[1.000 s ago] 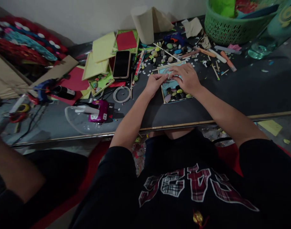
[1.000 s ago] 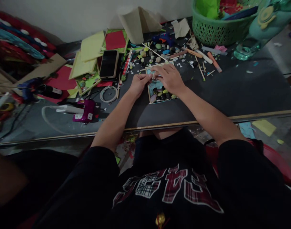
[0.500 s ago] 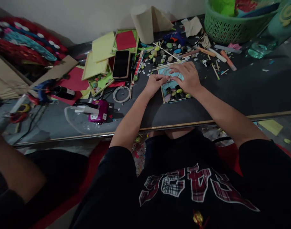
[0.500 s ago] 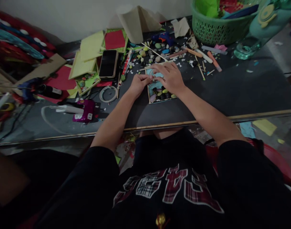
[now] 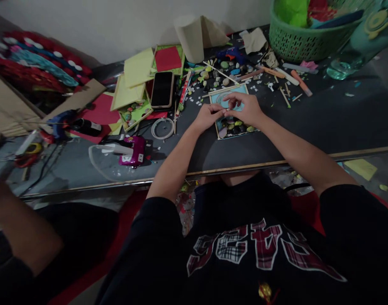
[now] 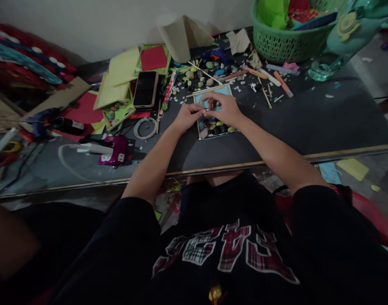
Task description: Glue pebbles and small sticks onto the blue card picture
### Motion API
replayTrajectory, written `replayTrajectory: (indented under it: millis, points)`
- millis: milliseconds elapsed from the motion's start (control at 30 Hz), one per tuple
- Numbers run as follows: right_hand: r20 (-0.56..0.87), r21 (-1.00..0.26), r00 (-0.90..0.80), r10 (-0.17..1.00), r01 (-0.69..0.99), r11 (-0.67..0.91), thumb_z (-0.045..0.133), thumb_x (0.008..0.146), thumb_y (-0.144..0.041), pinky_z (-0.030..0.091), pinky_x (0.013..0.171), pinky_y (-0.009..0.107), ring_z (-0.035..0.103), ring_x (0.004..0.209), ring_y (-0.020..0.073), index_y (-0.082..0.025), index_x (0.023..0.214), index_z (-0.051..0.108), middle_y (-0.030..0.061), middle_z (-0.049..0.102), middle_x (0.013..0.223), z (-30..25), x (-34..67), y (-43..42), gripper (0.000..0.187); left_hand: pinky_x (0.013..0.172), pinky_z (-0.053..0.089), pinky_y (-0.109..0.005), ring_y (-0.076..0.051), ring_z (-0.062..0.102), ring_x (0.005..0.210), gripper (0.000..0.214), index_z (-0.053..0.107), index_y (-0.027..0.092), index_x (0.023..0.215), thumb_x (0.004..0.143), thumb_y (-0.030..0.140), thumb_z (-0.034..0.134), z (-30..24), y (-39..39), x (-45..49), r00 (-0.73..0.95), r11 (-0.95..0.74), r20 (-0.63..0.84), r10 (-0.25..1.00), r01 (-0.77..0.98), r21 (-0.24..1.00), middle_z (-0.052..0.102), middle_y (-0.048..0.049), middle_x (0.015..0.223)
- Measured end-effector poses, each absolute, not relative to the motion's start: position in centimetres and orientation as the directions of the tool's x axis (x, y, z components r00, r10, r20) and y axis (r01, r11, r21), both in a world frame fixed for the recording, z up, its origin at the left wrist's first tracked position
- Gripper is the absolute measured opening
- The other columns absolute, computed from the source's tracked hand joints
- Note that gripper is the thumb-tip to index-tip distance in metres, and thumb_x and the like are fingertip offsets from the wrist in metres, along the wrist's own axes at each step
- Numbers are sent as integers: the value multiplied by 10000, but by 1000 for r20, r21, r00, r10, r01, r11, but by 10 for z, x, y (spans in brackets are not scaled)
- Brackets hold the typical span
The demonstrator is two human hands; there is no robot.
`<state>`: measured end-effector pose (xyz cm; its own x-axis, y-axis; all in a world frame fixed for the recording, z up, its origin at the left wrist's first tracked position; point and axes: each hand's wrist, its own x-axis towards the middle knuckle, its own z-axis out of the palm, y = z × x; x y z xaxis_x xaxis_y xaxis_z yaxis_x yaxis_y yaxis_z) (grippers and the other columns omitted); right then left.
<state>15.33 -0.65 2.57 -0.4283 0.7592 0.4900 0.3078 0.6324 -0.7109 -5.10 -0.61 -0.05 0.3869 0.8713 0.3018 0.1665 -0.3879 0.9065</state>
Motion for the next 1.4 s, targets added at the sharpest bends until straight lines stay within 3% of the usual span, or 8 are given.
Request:
replayTrajectory:
  millis: [233,433,633,767,867,1033,1400]
  points:
    - [455,-801,-391,800,213,560,768,740,-647,558,691,372,615,662,173,-213,1074,688,23,694,773,20,154,-1,554,687,450,-260,-119,571,681,535,751,168,719,767,700,711,-1,-6,-51,401,-388,290,869,190,902,654,-27,694]
    - [483,-723,-463,743,268,637,846,661,-574,538,758,374,611,742,177,-213,1071,657,11,681,826,20,155,-1,577,711,457,-253,-110,590,694,562,763,170,737,762,727,693,0,-6,-51,416,-392,299,859,157,907,678,-20,720]
    - [522,-644,-438,732,360,675,808,736,-550,541,829,411,620,810,211,-217,1215,586,41,689,916,19,155,-1,624,718,456,-259,-116,579,706,556,748,179,699,732,734,719,2,-9,-47,331,-372,319,888,112,921,681,-28,726]
    - [573,-585,-385,724,426,690,740,808,-565,540,921,464,638,922,256,-230,1309,531,71,692,1028,19,154,-4,638,624,407,-253,-99,483,614,570,739,177,689,706,747,729,5,-11,-44,263,-332,306,915,58,942,600,-1,634]
    - [581,-534,-404,707,466,705,642,892,-554,514,1001,518,645,995,280,-246,1359,509,77,696,1067,19,154,-9,576,573,362,-257,-90,429,565,507,743,179,702,736,685,752,8,-13,-43,244,-287,267,932,53,956,549,17,588]
    - [579,-494,-428,694,494,716,529,950,-573,450,1078,588,650,1050,301,-249,1375,506,87,699,1122,19,153,-12,534,575,364,-249,-88,466,572,408,753,179,741,775,584,777,10,-13,-43,220,-228,209,953,62,972,590,19,607]
    - [562,-445,-502,658,486,752,487,974,-569,466,1050,550,637,1023,282,-227,1370,473,96,666,1106,17,152,-8,523,574,350,-259,-91,433,572,595,731,187,646,668,782,730,11,-15,-43,243,-312,285,927,83,946,552,14,583]
